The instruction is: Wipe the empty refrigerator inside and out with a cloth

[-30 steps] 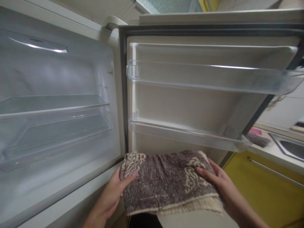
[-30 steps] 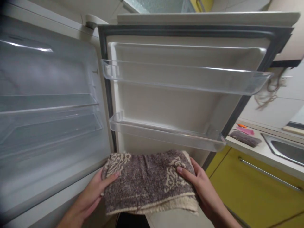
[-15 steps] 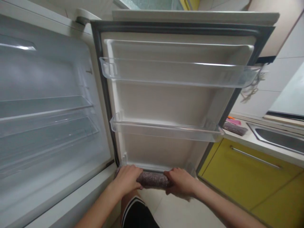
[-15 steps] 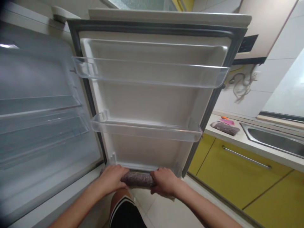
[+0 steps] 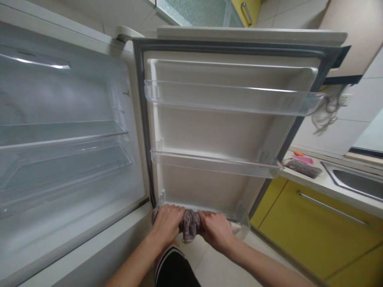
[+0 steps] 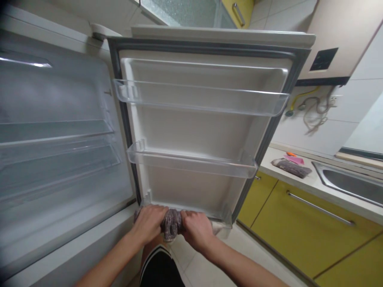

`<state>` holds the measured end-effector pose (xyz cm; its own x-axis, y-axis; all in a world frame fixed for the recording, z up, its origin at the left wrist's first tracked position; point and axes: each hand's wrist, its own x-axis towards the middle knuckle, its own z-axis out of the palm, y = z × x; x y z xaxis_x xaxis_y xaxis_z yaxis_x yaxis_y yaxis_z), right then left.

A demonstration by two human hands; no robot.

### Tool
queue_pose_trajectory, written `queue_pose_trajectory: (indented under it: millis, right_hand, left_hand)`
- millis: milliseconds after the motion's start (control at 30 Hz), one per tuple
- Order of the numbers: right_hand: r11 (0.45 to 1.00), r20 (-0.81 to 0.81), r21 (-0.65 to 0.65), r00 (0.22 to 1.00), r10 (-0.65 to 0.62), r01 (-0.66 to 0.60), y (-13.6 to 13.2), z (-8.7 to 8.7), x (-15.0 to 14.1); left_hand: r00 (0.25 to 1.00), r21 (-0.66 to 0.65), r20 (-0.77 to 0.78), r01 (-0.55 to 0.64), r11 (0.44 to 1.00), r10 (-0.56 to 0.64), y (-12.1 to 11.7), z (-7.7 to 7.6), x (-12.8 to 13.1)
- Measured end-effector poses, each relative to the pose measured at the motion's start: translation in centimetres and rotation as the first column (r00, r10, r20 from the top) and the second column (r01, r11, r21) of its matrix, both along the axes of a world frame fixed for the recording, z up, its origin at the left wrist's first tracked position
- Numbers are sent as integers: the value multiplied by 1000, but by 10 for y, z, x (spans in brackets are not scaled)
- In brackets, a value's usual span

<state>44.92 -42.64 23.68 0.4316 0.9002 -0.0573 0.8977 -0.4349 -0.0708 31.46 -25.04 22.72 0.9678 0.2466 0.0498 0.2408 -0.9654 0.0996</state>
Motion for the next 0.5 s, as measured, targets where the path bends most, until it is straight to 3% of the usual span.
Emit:
queue_pose_trajectory:
  millis: [133,267,367,433,467,500]
  right_hand:
    - [996,-35,68,998,55,-52,-5,-1,1]
    - [1000,-41,7,999,-5,5,-39,7,22]
    - [1000,-84,11,996,-21,22,-62,12,35]
    - [981,-183,193,983,32,4,-69,12,35]
    - [936,-228,351,972,57,28,-71,11,32]
    - [848,-269,523,961,69,86,-72,8,27]
  left_hand:
    - [995,13,99,19,1000,-20,-2,-6,-9]
    - [984,34,173,31,999,-36,6,-19,-26]
    - [935,66,349,50,997,-70,4,-35,-36]
    - [856,66,514,27,997,-57,-10,-46,-41]
    - [809,57,586,10,998,-41,-22,-51,-42]
    - [762,43,647,-7,999,-22,-35,-55,-43]
